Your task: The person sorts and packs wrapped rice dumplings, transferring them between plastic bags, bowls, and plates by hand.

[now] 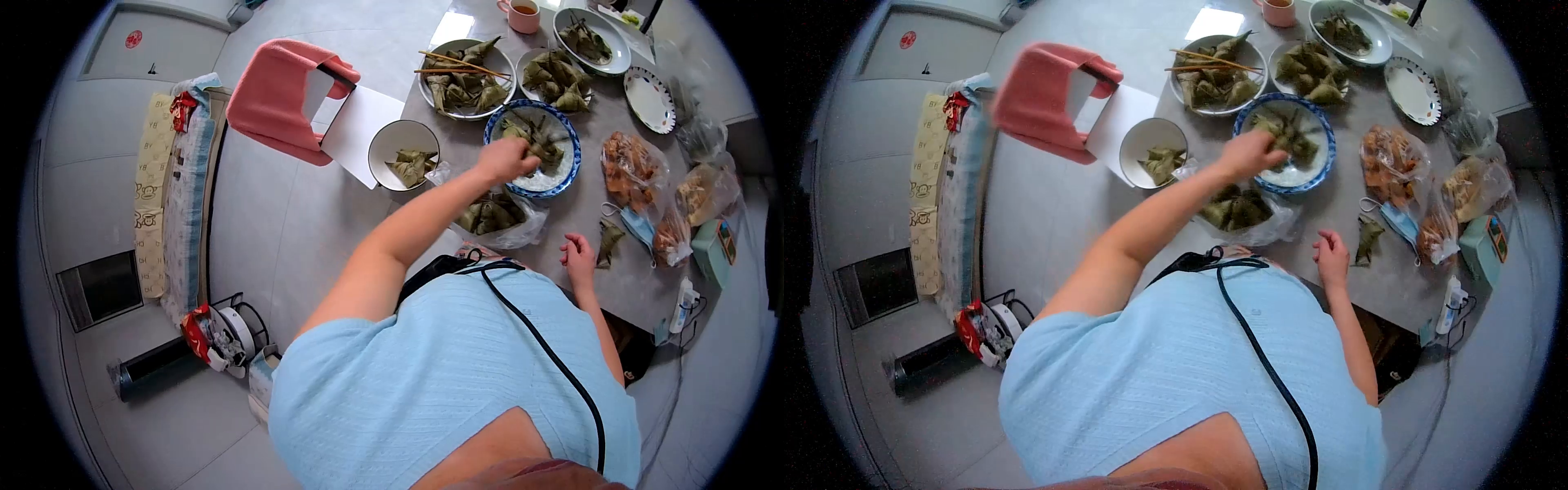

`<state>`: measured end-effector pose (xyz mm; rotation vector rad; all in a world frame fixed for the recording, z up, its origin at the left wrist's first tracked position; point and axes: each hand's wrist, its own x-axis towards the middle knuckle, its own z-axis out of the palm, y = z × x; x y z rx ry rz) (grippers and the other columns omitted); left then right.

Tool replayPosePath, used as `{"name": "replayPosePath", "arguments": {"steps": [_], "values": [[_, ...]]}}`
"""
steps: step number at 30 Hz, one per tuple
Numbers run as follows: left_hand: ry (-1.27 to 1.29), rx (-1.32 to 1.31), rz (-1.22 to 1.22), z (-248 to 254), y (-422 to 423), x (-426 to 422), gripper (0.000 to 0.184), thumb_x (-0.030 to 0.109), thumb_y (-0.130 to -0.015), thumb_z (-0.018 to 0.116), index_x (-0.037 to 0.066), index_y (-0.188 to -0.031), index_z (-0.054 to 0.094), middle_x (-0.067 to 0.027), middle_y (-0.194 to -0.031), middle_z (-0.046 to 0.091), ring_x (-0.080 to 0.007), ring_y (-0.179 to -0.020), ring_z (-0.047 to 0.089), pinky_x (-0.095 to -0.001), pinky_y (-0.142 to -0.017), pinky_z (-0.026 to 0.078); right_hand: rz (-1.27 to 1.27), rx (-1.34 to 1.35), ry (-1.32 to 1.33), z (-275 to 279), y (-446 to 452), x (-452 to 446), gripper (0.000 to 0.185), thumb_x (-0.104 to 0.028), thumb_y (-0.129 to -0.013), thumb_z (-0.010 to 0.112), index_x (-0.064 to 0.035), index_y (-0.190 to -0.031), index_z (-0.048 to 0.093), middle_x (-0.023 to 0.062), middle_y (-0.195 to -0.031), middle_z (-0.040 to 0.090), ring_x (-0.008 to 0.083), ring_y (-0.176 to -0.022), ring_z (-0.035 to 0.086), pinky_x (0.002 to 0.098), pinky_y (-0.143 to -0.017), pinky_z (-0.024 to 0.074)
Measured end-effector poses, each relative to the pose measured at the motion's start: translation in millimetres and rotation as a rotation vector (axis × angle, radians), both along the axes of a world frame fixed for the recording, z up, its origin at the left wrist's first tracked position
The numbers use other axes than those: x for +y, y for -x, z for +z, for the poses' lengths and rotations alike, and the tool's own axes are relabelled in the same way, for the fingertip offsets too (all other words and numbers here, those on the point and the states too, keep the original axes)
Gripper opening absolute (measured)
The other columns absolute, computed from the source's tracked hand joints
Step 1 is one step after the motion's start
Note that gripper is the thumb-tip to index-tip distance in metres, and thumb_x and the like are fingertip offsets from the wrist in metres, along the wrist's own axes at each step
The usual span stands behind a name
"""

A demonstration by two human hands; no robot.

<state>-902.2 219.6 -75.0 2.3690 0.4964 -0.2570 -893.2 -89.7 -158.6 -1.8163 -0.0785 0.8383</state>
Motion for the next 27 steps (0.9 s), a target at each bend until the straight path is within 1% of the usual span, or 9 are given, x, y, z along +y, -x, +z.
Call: {"name": "replayPosePath", "arguments": {"steps": [4,8,10,12,15,21,24,26,27], "values": [[-0.270,-0.103,-0.197,-29,-6,-33,0.031,0.034,-0.079,0.065,0.008,-0.097,0.062,-0.0107,-0.101,0.057,-0.0310,-0.093,0.060,-0.0431,-0.074,0.050,-0.080,0.047,0.003,6,6,-15,0.021,-0.008,-0.090,0.048,-0.0017,-0.106,0.060,0.0060,-0.079,0.061,0.0083,-0.056,0.051,0.0232,-0.051,0.0442],[-0.209,-0.297,-0.017,-7,28,-3,0.023,0.024,-0.079,0.063,0.008,-0.095,0.061,-0.0109,-0.098,0.058,-0.0319,-0.094,0.058,-0.0432,-0.074,0.050,-0.111,0.033,0.038,-12,9,-44,0.020,-0.010,-0.091,0.047,-0.0026,-0.106,0.059,0.0046,-0.078,0.060,0.0078,-0.056,0.051,0.0229,-0.051,0.0434],[-0.335,-0.247,0.151,-8,60,44,0.022,0.022,-0.080,0.061,0.007,-0.096,0.062,-0.0112,-0.100,0.059,-0.0325,-0.094,0.058,-0.0435,-0.077,0.049,-0.123,0.037,0.048,-17,11,-51,0.020,-0.010,-0.091,0.047,-0.0027,-0.107,0.058,0.0042,-0.079,0.059,0.0079,-0.056,0.050,0.0229,-0.050,0.0427],[-0.427,0.047,0.464,-10,95,85,0.022,0.022,-0.075,0.065,0.008,-0.092,0.064,-0.0109,-0.098,0.062,-0.0317,-0.094,0.060,-0.0446,-0.077,0.050,-0.125,0.046,0.048,-19,12,-52,0.021,-0.009,-0.091,0.047,-0.0026,-0.108,0.057,0.0041,-0.079,0.059,0.0079,-0.055,0.050,0.0227,-0.050,0.0425],[-0.501,0.229,0.373,-31,153,116,0.033,0.028,-0.071,0.069,0.009,-0.098,0.065,-0.0117,-0.102,0.060,-0.0328,-0.099,0.058,-0.0450,-0.081,0.049,-0.113,0.070,0.039,-18,10,-43,0.021,-0.009,-0.092,0.046,-0.0022,-0.108,0.057,0.0041,-0.079,0.059,0.0077,-0.055,0.050,0.0218,-0.050,0.0415],[-0.418,0.342,0.130,-22,175,134,0.053,0.033,-0.063,0.074,0.013,-0.112,0.063,-0.0121,-0.113,0.056,-0.0314,-0.111,0.052,-0.0427,-0.089,0.047,-0.017,0.000,0.017,-3,-10,-17,0.021,-0.009,-0.092,0.046,-0.0016,-0.107,0.058,0.0039,-0.078,0.059,0.0072,-0.055,0.050,0.0214,-0.049,0.0415],[-0.297,0.163,0.033,-40,188,166,0.051,0.031,-0.065,0.072,0.010,-0.112,0.063,-0.0109,-0.111,0.060,-0.0272,-0.105,0.056,-0.0377,-0.087,0.048,-0.012,-0.027,0.012,-3,-21,-13,0.022,-0.009,-0.091,0.045,-0.0017,-0.107,0.058,0.0043,-0.078,0.059,0.0074,-0.056,0.051,0.0220,-0.050,0.0424],[0.266,0.071,0.409,-24,192,175,0.047,0.029,-0.070,0.068,0.002,-0.109,0.063,-0.0108,-0.106,0.063,-0.0204,-0.097,0.060,-0.0313,-0.083,0.048,-0.014,-0.029,0.010,-4,-24,-14,0.023,-0.009,-0.090,0.045,-0.0019,-0.108,0.058,0.0047,-0.079,0.060,0.0076,-0.056,0.051,0.0225,-0.051,0.0431],[0.314,0.078,0.523,-34,198,190,0.043,0.024,-0.075,0.066,-0.005,-0.106,0.061,-0.0110,-0.101,0.065,-0.0144,-0.090,0.060,-0.0265,-0.080,0.048,-0.017,-0.022,0.024,-3,-25,-14,0.023,-0.009,-0.090,0.045,-0.0019,-0.108,0.058,0.0047,-0.079,0.060,0.0076,-0.056,0.051,0.0225,-0.050,0.0430]]}}
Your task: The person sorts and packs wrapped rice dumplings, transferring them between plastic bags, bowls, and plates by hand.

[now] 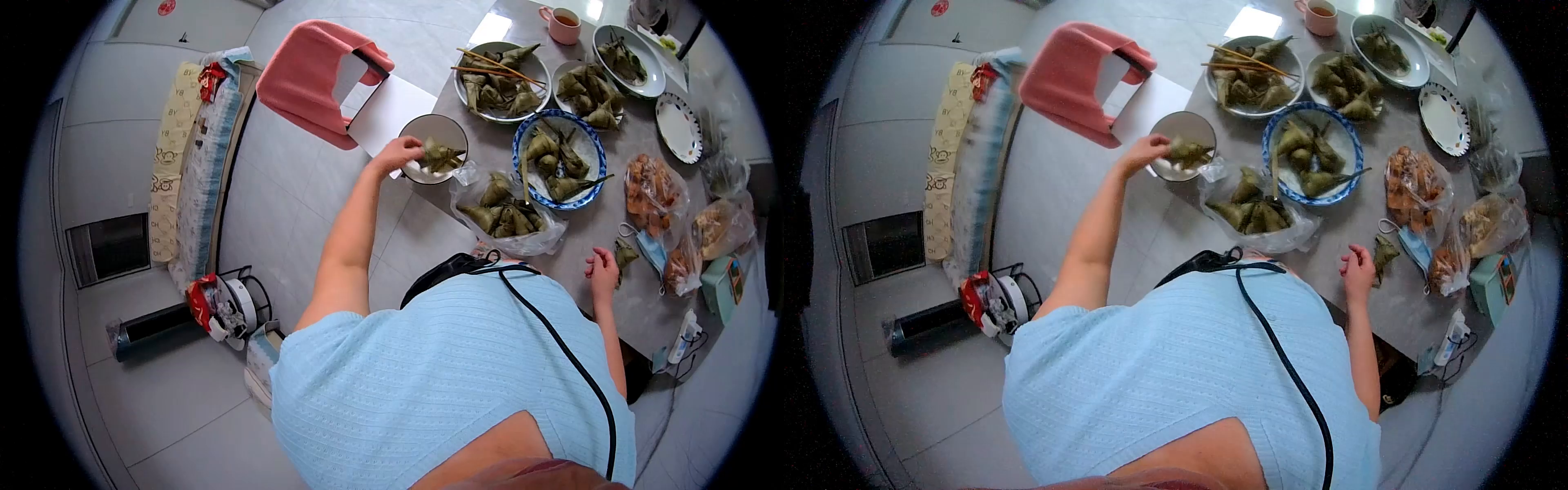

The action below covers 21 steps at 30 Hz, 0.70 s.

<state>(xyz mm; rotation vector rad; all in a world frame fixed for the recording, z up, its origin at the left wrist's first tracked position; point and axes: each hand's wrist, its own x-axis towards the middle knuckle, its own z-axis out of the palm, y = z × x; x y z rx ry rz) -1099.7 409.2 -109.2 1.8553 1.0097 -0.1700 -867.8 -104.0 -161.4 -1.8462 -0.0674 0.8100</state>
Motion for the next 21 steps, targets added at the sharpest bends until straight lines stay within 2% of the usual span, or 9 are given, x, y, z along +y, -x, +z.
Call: {"name": "replayPosePath", "arguments": {"steps": [3,6,9,10,11,13,14,18,21], "values": [[0.548,-0.399,0.379,-6,14,10,0.035,0.023,-0.085,0.058,0.000,-0.111,0.059,-0.0096,-0.103,0.063,-0.0164,-0.092,0.061,-0.0280,-0.080,0.048,0.008,0.002,0.019,-5,1,-3,0.022,-0.008,-0.090,0.045,-0.0019,-0.107,0.058,0.0047,-0.079,0.060,0.0077,-0.055,0.051,0.0224,-0.049,0.0426],[0.704,-0.375,0.434,-9,4,4,0.041,0.027,-0.091,0.053,0.001,-0.123,0.051,-0.0125,-0.121,0.055,-0.0216,-0.109,0.056,-0.0334,-0.089,0.047,0.020,0.003,0.009,-13,10,-8,0.022,-0.008,-0.090,0.046,-0.0021,-0.107,0.058,0.0045,-0.078,0.059,0.0078,-0.055,0.051,0.0222,-0.049,0.0424],[0.494,-0.266,0.435,3,-24,-30,0.044,0.032,-0.085,0.063,0.002,-0.117,0.055,-0.0107,-0.117,0.058,-0.0209,-0.102,0.058,-0.0356,-0.088,0.048,0.015,0.027,0.009,-10,19,-7,0.021,-0.008,-0.090,0.046,-0.0023,-0.106,0.059,0.0044,-0.078,0.059,0.0079,-0.055,0.051,0.0223,-0.049,0.0422],[0.232,-0.173,0.304,-28,-27,-27,0.056,0.035,-0.078,0.070,0.003,-0.121,0.053,-0.0135,-0.121,0.056,-0.0269,-0.108,0.056,-0.0389,-0.092,0.045,0.009,0.046,0.021,-9,21,-6,0.020,-0.008,-0.090,0.046,-0.0025,-0.105,0.059,0.0043,-0.077,0.059,0.0079,-0.054,0.051,0.0223,-0.048,0.0420],[0.232,-0.172,0.303,-44,-32,-31,0.056,0.035,-0.078,0.070,0.003,-0.121,0.053,-0.0135,-0.121,0.056,-0.0269,-0.108,0.056,-0.0389,-0.092,0.045,0.008,0.046,0.021,-10,22,-8,0.020,-0.008,-0.090,0.046,-0.0025,-0.105,0.059,0.0043,-0.077,0.059,0.0079,-0.054,0.051,0.0223,-0.048,0.0420],[-0.321,-0.020,0.041,-46,-47,-43,0.069,0.036,-0.070,0.075,0.003,-0.125,0.050,-0.0181,-0.122,0.055,-0.0315,-0.111,0.055,-0.0387,-0.094,0.044,0.006,0.061,-0.016,-13,23,-8,0.020,-0.008,-0.090,0.047,-0.0027,-0.104,0.059,0.0042,-0.077,0.059,0.0079,-0.054,0.051,0.0225,-0.048,0.0419],[-0.440,0.088,0.039,-36,-54,-52,0.070,0.034,-0.068,0.076,0.002,-0.125,0.051,-0.0206,-0.121,0.055,-0.0322,-0.114,0.053,-0.0381,-0.094,0.044,0.004,0.060,-0.017,-13,23,-8,0.020,-0.008,-0.090,0.047,-0.0027,-0.104,0.059,0.0042,-0.077,0.059,0.0079,-0.054,0.051,0.0225,-0.048,0.0419],[-0.457,0.109,0.106,-57,-58,-39,0.065,0.030,-0.068,0.076,0.003,-0.122,0.054,-0.0182,-0.113,0.061,-0.0286,-0.106,0.059,-0.0357,-0.091,0.046,-0.029,0.058,-0.021,-8,19,-8,0.020,-0.008,-0.090,0.047,-0.0029,-0.105,0.059,0.0042,-0.076,0.059,0.0078,-0.054,0.051,0.0223,-0.048,0.0417],[0.046,-0.332,0.319,-53,-43,-25,0.042,0.020,-0.082,0.066,-0.001,-0.117,0.059,-0.0086,-0.098,0.068,-0.0180,-0.082,0.065,-0.0279,-0.076,0.050,-0.063,0.048,-0.008,-5,17,-12,0.020,-0.010,-0.091,0.047,-0.0030,-0.105,0.059,0.0044,-0.077,0.060,0.0080,-0.055,0.051,0.0224,-0.049,0.0421]]}}
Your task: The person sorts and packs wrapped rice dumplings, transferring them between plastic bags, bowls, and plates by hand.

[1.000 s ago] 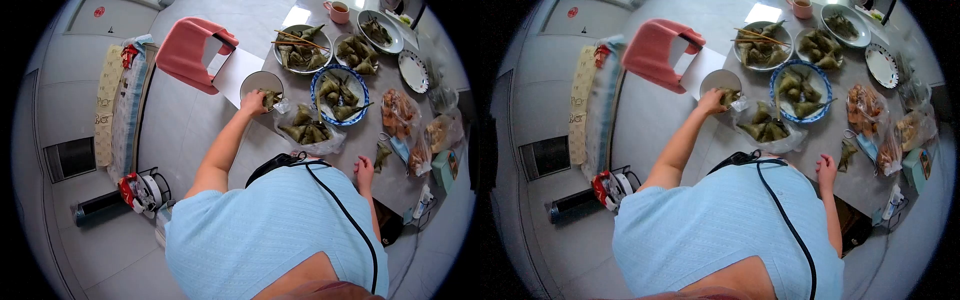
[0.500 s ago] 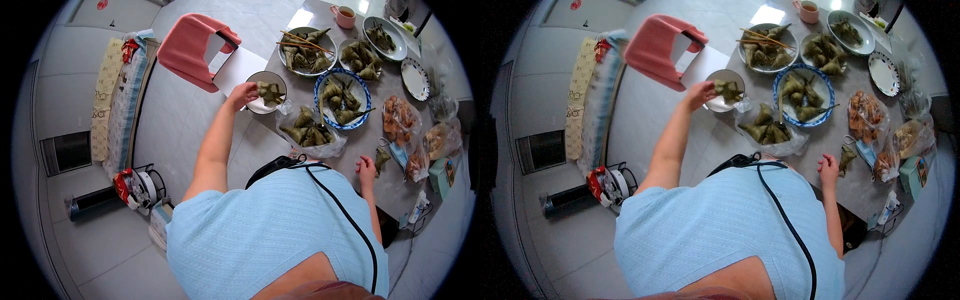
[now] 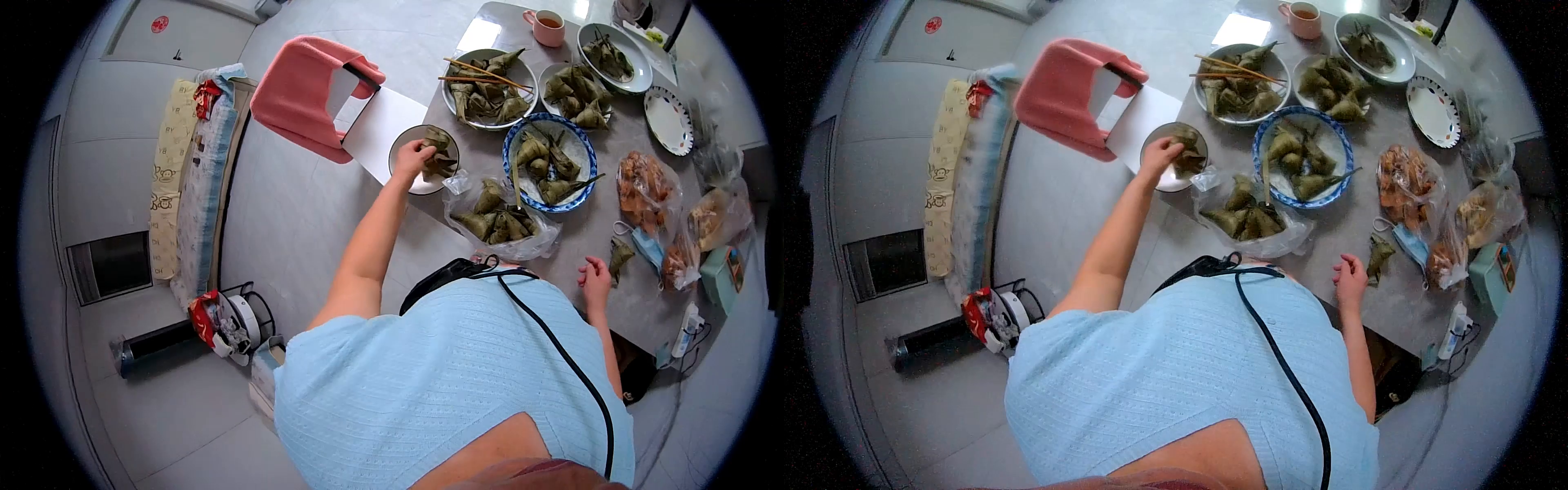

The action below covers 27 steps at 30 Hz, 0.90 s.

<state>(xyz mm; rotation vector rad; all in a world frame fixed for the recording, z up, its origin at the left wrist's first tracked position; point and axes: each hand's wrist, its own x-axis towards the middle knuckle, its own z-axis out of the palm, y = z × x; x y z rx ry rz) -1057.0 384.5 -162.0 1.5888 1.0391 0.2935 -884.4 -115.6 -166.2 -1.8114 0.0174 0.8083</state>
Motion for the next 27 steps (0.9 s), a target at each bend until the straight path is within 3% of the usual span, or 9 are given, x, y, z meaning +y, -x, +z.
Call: {"name": "replayPosePath", "arguments": {"steps": [2,5,10,12,18,19,22,26,27], "values": [[0.376,-0.143,0.053,36,-1,-5,0.035,0.014,-0.086,0.061,-0.003,-0.117,0.057,-0.0056,-0.098,0.066,-0.0168,-0.086,0.064,-0.0294,-0.078,0.050,-0.020,-0.006,0.024,-1,-1,-4,0.020,-0.010,-0.091,0.047,-0.0031,-0.105,0.059,0.0045,-0.077,0.060,0.0081,-0.055,0.051,0.0226,-0.049,0.0423],[0.616,-0.341,-0.001,69,-17,-14,0.036,0.011,-0.085,0.063,-0.002,-0.118,0.054,-0.0062,-0.103,0.064,-0.0161,-0.091,0.061,-0.0301,-0.081,0.049,-0.002,-0.032,0.023,-8,-2,-11,0.021,-0.012,-0.091,0.047,-0.0031,-0.106,0.059,0.0048,-0.077,0.060,0.0085,-0.057,0.052,0.0233,-0.050,0.0430],[0.557,-0.336,-0.176,101,-94,-61,0.043,0.006,-0.081,0.067,0.000,-0.120,0.050,-0.0079,-0.109,0.060,-0.0156,-0.095,0.058,-0.0300,-0.081,0.048,0.005,0.012,0.030,9,2,-8,0.022,-0.011,-0.091,0.047,-0.0013,-0.106,0.058,0.0056,-0.078,0.060,0.0086,-0.056,0.051,0.0232,-0.050,0.0428],[0.229,-0.161,-0.284,98,-128,-83,0.048,0.006,-0.076,0.071,0.000,-0.119,0.051,-0.0072,-0.107,0.060,-0.0152,-0.096,0.057,-0.0288,-0.084,0.047,-0.021,0.012,0.009,-1,6,-14,0.022,-0.010,-0.091,0.046,-0.0010,-0.106,0.058,0.0058,-0.078,0.060,0.0085,-0.056,0.051,0.0232,-0.050,0.0427],[-0.068,-0.027,-0.649,56,-215,-129,0.048,0.007,-0.071,0.073,0.003,-0.115,0.055,-0.0070,-0.100,0.064,-0.0158,-0.089,0.060,-0.0287,-0.079,0.047,-0.111,0.021,0.000,-2,16,-33,0.021,-0.009,-0.091,0.046,-0.0006,-0.105,0.058,0.0058,-0.077,0.060,0.0087,-0.054,0.050,0.0233,-0.049,0.0423],[-0.163,0.053,-0.711,59,-222,-135,0.049,0.012,-0.076,0.072,0.005,-0.120,0.054,-0.0126,-0.109,0.062,-0.0221,-0.099,0.059,-0.0332,-0.084,0.047,-0.138,0.028,0.002,-1,18,-37,0.020,-0.009,-0.091,0.046,-0.0006,-0.105,0.058,0.0057,-0.077,0.060,0.0088,-0.054,0.050,0.0234,-0.049,0.0422],[-0.273,0.122,-0.814,45,-244,-141,0.045,0.014,-0.077,0.070,0.005,-0.118,0.055,-0.0119,-0.108,0.063,-0.0234,-0.100,0.060,-0.0334,-0.086,0.046,-0.176,0.025,0.009,0,27,-53,0.020,-0.009,-0.091,0.046,-0.0006,-0.105,0.058,0.0056,-0.077,0.060,0.0091,-0.054,0.051,0.0236,-0.048,0.0420],[-0.687,0.202,-0.744,29,-248,-137,0.046,0.020,-0.078,0.070,0.005,-0.119,0.056,-0.0146,-0.113,0.062,-0.0325,-0.105,0.058,-0.0404,-0.089,0.045,-0.172,0.000,0.058,-6,37,-69,0.021,-0.009,-0.091,0.046,-0.0008,-0.105,0.058,0.0055,-0.076,0.060,0.0092,-0.054,0.051,0.0239,-0.047,0.0419],[-0.671,0.182,-0.678,25,-244,-135,0.043,0.026,-0.076,0.070,0.010,-0.114,0.059,-0.0129,-0.113,0.061,-0.0300,-0.107,0.057,-0.0422,-0.087,0.046,-0.189,0.023,0.060,-3,39,-68,0.021,-0.009,-0.091,0.046,-0.0009,-0.105,0.058,0.0054,-0.076,0.060,0.0092,-0.054,0.052,0.0240,-0.048,0.0423]]}}
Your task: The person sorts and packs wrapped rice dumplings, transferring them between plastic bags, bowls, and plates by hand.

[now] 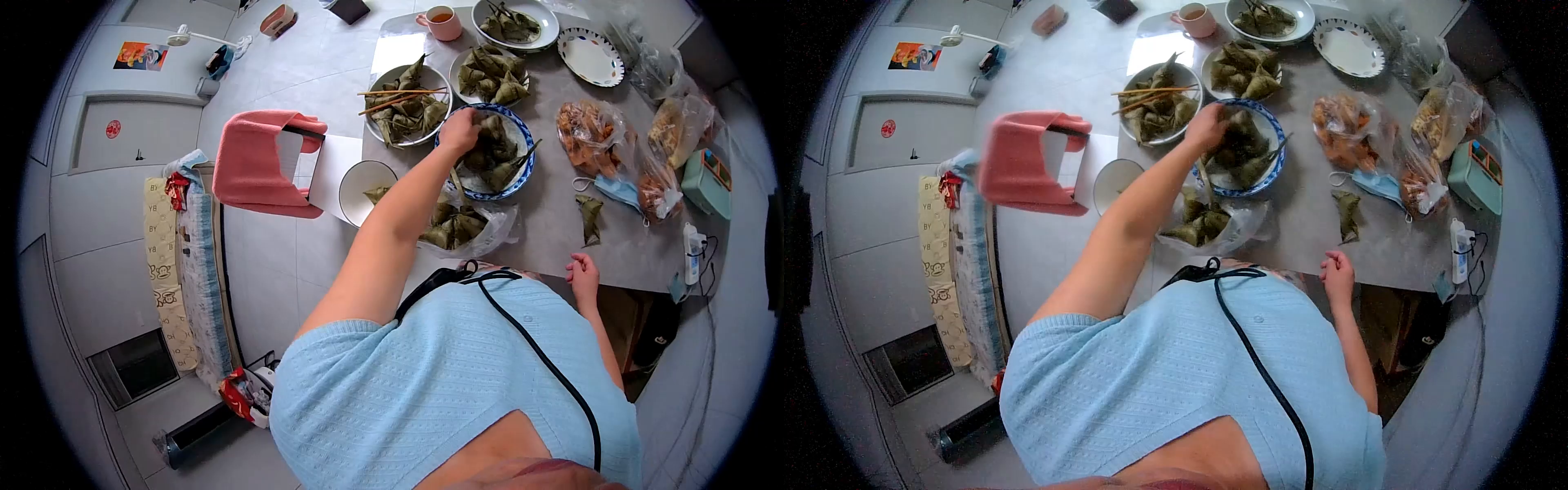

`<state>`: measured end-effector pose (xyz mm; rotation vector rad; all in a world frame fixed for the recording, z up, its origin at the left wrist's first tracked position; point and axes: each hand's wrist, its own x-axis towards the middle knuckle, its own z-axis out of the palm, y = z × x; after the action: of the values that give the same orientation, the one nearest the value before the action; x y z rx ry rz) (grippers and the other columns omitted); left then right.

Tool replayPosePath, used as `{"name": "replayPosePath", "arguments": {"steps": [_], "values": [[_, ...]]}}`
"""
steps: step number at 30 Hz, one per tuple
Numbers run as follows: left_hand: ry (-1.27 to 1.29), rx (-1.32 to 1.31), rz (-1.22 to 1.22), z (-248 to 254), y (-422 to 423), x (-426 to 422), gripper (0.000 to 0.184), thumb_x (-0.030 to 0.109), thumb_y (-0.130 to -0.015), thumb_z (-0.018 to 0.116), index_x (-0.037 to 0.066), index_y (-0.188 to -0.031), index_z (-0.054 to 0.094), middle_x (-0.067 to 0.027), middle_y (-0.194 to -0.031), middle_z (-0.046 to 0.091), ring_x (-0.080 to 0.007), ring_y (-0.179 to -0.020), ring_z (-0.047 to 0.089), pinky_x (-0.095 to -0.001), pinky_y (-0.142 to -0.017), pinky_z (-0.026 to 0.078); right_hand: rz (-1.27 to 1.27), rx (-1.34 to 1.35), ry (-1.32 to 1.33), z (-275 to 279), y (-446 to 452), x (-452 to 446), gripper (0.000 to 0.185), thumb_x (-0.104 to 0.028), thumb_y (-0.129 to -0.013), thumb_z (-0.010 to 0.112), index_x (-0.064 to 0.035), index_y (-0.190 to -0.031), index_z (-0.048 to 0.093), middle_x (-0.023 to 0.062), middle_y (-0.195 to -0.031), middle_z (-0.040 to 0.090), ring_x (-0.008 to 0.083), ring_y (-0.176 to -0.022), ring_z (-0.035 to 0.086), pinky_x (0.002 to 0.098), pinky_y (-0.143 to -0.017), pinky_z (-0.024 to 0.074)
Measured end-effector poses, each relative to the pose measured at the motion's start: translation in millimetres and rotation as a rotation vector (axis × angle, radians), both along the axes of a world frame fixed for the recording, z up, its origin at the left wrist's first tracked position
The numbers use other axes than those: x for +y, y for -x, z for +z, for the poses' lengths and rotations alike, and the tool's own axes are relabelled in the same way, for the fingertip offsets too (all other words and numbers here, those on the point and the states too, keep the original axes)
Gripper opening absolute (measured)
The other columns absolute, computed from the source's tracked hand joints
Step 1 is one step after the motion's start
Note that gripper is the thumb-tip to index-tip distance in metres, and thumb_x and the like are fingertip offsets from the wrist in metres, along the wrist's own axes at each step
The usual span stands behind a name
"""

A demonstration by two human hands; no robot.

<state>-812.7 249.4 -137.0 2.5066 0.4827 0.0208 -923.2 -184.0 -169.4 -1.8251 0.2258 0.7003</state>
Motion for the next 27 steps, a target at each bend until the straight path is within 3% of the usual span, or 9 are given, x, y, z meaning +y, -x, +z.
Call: {"name": "replayPosePath", "arguments": {"steps": [5,8,12,15,19,23,26,27], "values": [[-0.222,0.258,-0.167,24,32,-4,0.048,0.032,-0.079,0.069,0.005,-0.117,0.055,-0.0150,-0.114,0.059,-0.0340,-0.109,0.054,-0.0433,-0.088,0.046,-0.018,0.044,-0.019,-5,3,6,0.021,-0.008,-0.091,0.045,-0.0013,-0.105,0.058,0.0050,-0.076,0.060,0.0089,-0.055,0.052,0.0239,-0.049,0.0429],[-0.338,0.297,-0.027,17,45,-9,0.038,0.035,-0.082,0.064,0.005,-0.105,0.057,-0.0146,-0.106,0.059,-0.0325,-0.103,0.056,-0.0432,-0.082,0.048,0.043,0.029,-0.043,-8,-11,18,0.021,-0.009,-0.091,0.046,-0.0017,-0.106,0.058,0.0049,-0.077,0.060,0.0090,-0.055,0.052,0.0238,-0.049,0.0429],[-0.335,0.356,0.087,22,55,-10,0.035,0.034,-0.085,0.060,0.006,-0.106,0.057,-0.0149,-0.102,0.061,-0.0333,-0.098,0.058,-0.0449,-0.079,0.049,0.066,0.024,-0.045,-5,-27,28,0.021,-0.010,-0.091,0.046,-0.0021,-0.106,0.058,0.0058,-0.079,0.060,0.0094,-0.055,0.052,0.0241,-0.050,0.0431],[-0.241,0.331,0.099,31,73,6,0.032,0.033,-0.085,0.059,0.006,-0.103,0.059,-0.0161,-0.093,0.063,-0.0340,-0.090,0.060,-0.0453,-0.075,0.049,0.093,0.012,-0.049,-3,-34,34,0.021,-0.010,-0.091,0.046,-0.0022,-0.106,0.058,0.0063,-0.079,0.060,0.0094,-0.055,0.052,0.0242,-0.051,0.0433],[-0.253,-0.017,0.178,43,127,53,0.022,0.022,-0.080,0.060,0.007,-0.096,0.062,-0.0138,-0.096,0.063,-0.0320,-0.089,0.062,-0.0437,-0.075,0.050,0.129,0.011,-0.032,2,-35,43,0.022,-0.011,-0.091,0.046,-0.0023,-0.107,0.058,0.0066,-0.080,0.061,0.0093,-0.055,0.052,0.0245,-0.051,0.0435],[-0.230,0.032,0.387,42,195,103,0.024,0.014,-0.079,0.058,0.009,-0.102,0.062,-0.0122,-0.102,0.063,-0.0315,-0.095,0.060,-0.0437,-0.079,0.049,0.161,0.059,-0.047,2,-32,57,0.022,-0.011,-0.091,0.047,-0.0025,-0.108,0.058,0.0064,-0.080,0.061,0.0091,-0.055,0.052,0.0243,-0.051,0.0436],[-0.327,0.481,-0.071,21,232,120,0.041,0.008,-0.075,0.058,0.014,-0.115,0.056,-0.0088,-0.116,0.059,-0.0301,-0.108,0.054,-0.0430,-0.087,0.046,0.200,0.043,-0.091,-10,-32,61,0.022,-0.011,-0.091,0.047,-0.0030,-0.108,0.058,0.0059,-0.080,0.061,0.0087,-0.055,0.052,0.0234,-0.050,0.0434],[-0.325,0.481,-0.056,16,238,119,0.041,0.008,-0.075,0.058,0.014,-0.115,0.056,-0.0088,-0.116,0.059,-0.0301,-0.108,0.054,-0.0430,-0.087,0.046,0.214,0.040,-0.082,-10,-32,64,0.022,-0.011,-0.091,0.047,-0.0031,-0.108,0.058,0.0056,-0.080,0.060,0.0085,-0.055,0.052,0.0230,-0.050,0.0430]]}}
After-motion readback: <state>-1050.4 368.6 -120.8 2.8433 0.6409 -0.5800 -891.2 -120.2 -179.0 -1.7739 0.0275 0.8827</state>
